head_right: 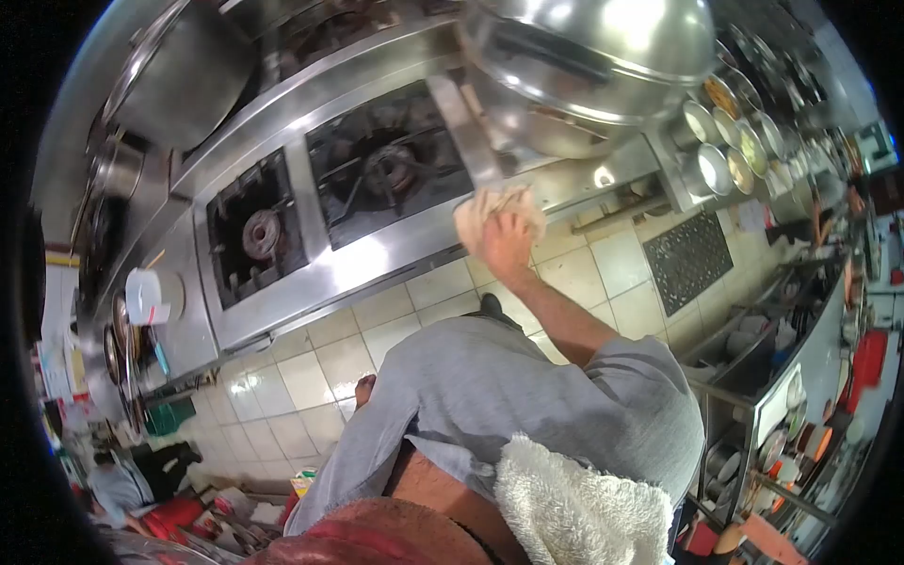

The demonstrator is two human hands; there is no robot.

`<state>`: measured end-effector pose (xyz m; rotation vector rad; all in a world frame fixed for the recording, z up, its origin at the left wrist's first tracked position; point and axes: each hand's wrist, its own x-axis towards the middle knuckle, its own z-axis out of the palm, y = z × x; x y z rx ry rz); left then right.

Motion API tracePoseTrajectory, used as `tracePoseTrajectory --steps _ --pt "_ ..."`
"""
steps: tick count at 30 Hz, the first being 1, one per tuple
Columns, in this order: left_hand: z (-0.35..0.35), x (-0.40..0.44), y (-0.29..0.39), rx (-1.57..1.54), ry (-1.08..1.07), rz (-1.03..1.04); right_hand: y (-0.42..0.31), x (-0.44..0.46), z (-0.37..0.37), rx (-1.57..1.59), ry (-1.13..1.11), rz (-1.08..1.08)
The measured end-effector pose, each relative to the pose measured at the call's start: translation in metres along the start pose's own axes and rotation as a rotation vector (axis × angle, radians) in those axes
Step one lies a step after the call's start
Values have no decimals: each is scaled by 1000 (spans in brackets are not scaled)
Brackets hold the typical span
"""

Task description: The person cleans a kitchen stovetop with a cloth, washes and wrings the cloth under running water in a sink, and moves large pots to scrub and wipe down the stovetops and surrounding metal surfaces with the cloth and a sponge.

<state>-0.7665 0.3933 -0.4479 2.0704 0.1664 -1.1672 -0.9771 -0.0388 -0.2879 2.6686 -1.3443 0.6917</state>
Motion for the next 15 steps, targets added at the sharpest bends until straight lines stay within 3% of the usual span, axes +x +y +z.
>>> tracePoseTrajectory --steps 8,11,13,15 --pt "-89 30 -43 -155 -3 -51 -197 -5 -2 255 -213 -438" --pt "-123 25 -62 -245 115 -123 -248 -2 14 426 -251 -566" --pt "-146 22 -73 -303 149 -142 -271 13 33 911 -570 -550" --pt "-162 19 -83 -286 195 -131 -288 38 13 1228 -715 -186"
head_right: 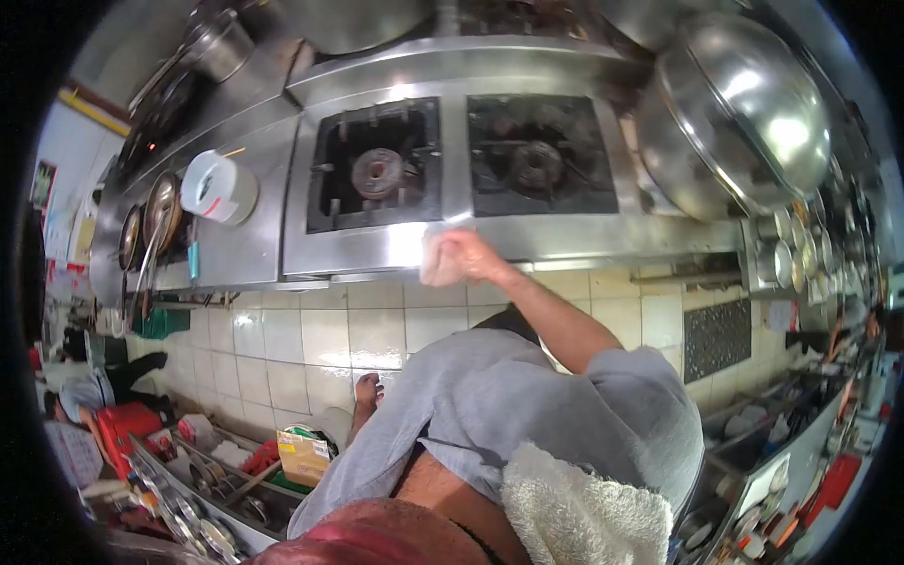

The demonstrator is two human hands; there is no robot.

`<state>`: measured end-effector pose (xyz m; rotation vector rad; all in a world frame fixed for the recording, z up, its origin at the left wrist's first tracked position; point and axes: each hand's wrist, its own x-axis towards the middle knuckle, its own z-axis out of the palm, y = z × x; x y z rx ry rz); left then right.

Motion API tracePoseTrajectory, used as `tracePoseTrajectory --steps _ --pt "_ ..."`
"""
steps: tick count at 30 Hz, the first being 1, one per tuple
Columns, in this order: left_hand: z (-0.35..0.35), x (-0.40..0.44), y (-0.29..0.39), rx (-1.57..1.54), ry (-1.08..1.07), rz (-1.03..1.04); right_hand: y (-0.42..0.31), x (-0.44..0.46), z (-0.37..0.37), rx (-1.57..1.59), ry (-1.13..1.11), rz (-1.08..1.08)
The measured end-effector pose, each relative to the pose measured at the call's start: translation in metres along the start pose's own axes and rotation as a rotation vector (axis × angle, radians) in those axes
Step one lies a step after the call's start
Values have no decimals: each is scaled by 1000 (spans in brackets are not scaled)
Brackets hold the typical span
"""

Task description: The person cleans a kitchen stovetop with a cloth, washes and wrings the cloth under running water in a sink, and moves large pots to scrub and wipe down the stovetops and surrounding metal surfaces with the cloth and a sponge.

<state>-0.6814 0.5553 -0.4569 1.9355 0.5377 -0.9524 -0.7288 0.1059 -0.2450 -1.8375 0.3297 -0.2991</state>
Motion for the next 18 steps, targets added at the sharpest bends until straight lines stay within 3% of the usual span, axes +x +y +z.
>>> tracePoseTrajectory --steps 1,6,9,11,13,15,18 --pt "-7 -2 -1 4 20 -6 -17 11 -7 211 21 197" --pt "-17 7 9 -151 125 -13 -57 73 -70 558 172 227" --pt "-20 21 39 -490 361 353 -58 114 -99 915 160 128" --pt "-30 13 95 -424 602 590 -68 140 -102 1120 197 104" --pt "-35 -39 199 -408 680 807 -61 171 -101 1301 165 86" --pt "-43 -62 283 -305 632 992 -55 200 -102 1537 21 19" --pt "-42 -74 409 -167 535 1263 -99 239 -90 1555 61 -55"
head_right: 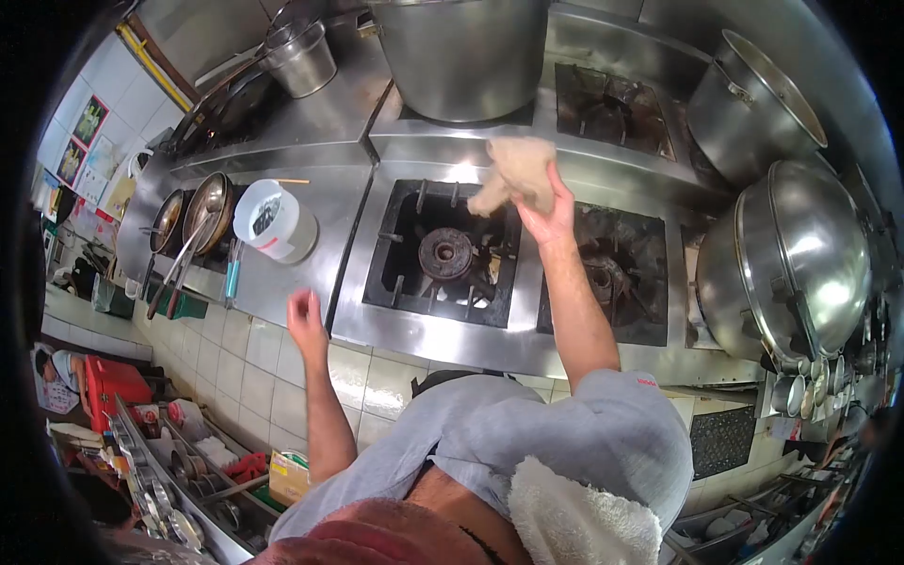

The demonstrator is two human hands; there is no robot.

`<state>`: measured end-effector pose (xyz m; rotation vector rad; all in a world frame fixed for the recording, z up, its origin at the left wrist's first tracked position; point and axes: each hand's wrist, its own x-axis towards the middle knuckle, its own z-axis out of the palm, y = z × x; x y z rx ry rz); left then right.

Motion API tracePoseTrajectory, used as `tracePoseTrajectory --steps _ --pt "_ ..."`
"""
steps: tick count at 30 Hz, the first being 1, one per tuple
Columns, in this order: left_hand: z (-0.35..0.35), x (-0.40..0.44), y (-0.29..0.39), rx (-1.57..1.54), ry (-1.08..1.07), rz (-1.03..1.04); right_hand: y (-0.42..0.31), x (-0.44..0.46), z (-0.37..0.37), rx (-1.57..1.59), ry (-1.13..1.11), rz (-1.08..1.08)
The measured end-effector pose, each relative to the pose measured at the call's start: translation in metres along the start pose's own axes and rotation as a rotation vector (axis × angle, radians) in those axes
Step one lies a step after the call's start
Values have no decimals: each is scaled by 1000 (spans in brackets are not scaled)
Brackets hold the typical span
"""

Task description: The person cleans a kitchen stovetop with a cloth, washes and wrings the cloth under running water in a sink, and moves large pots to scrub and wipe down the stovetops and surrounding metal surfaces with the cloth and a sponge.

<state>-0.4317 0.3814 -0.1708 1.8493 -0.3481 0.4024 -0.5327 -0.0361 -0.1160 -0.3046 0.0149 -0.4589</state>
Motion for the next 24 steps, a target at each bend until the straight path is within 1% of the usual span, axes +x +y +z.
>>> tracePoseTrajectory --steps 2,3,4,6,8,10,11,12,13,14,16,17,18,19,20,21,22,23,24 --pt "37 67 39 76 -95 244 3 26 30 -31 -2 -54" --pt "57 100 53 47 -152 303 5 38 46 -60 -2 -101" --pt "77 133 64 37 -187 440 8 48 67 -65 -7 -113" --pt "115 196 90 9 -246 573 15 68 106 -268 -83 -317" --pt "156 262 99 86 -227 729 20 101 125 -371 -148 -446" --pt "197 321 107 97 -195 895 28 127 154 -389 -128 -582" --pt "214 342 112 141 -196 889 32 137 168 -371 -103 -643" --pt "229 363 116 185 -191 885 35 153 178 -397 -10 -718" --pt "244 383 115 225 -178 943 39 160 193 -454 -16 -776" --pt "255 397 113 258 -206 916 38 175 200 -592 59 -864" --pt "268 418 107 375 -263 997 34 193 208 -785 97 -878" --pt "268 423 109 365 -272 999 30 220 201 -848 304 -1012" --pt "267 431 112 385 -355 1059 22 237 189 -854 311 -1017" --pt "266 436 115 408 -439 1116 19 242 186 -1181 444 -1230" --pt "266 441 117 403 -445 1115 16 248 183 -1514 579 -1430" --pt "268 444 121 360 -552 1019 11 256 182 -1462 657 -1449" --pt "273 446 119 318 -657 920 4 261 182 -1467 667 -1447" --pt "277 446 114 211 -626 951 -3 265 182 -1203 501 -1218" --pt "279 447 110 214 -633 947 -7 270 180 -935 341 -982"
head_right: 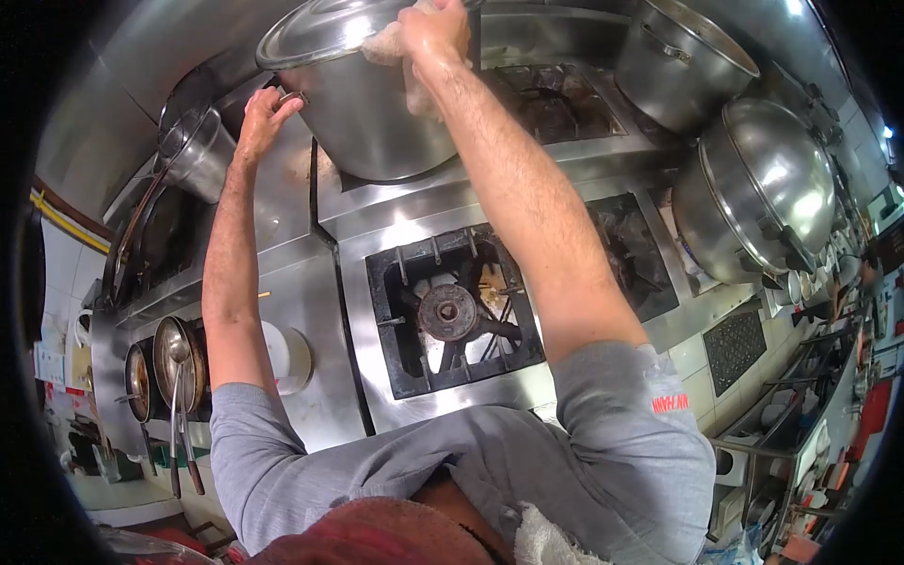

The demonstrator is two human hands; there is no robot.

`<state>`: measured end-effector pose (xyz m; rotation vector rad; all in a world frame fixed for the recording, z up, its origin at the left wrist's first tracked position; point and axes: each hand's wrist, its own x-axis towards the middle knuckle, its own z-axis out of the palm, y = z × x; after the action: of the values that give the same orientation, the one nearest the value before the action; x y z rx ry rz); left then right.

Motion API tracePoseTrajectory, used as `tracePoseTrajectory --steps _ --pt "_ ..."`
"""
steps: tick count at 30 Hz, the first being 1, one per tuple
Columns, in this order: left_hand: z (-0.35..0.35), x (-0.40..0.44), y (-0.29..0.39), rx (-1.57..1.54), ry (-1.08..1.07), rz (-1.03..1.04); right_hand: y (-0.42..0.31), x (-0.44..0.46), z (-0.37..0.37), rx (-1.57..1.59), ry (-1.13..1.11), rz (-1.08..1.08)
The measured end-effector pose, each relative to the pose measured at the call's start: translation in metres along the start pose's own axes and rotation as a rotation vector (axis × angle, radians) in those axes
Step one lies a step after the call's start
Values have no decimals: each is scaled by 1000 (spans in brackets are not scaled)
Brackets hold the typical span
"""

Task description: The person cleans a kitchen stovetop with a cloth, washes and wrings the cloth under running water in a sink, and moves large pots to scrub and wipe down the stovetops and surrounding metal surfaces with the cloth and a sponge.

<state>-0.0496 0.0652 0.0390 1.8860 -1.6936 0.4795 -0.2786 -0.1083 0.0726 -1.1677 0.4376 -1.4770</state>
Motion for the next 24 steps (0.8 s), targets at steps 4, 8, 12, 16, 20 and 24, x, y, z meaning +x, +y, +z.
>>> tracePoseTrajectory --steps 4,8,12,16,20,24 --pt "1 2 5 8 0 -22 -12 9 -2 -420 174 -122" --pt "10 3 28 7 29 -4 -9 34 -23 -277 134 -89" --pt "24 2 74 10 176 92 -32 67 -60 -180 -56 164" --pt "40 -2 106 92 318 73 -37 108 -88 -596 -112 197" --pt "53 -2 132 121 415 22 -31 150 -105 -807 -237 158" --pt "70 7 176 160 453 -16 1 235 -145 -127 -737 527"
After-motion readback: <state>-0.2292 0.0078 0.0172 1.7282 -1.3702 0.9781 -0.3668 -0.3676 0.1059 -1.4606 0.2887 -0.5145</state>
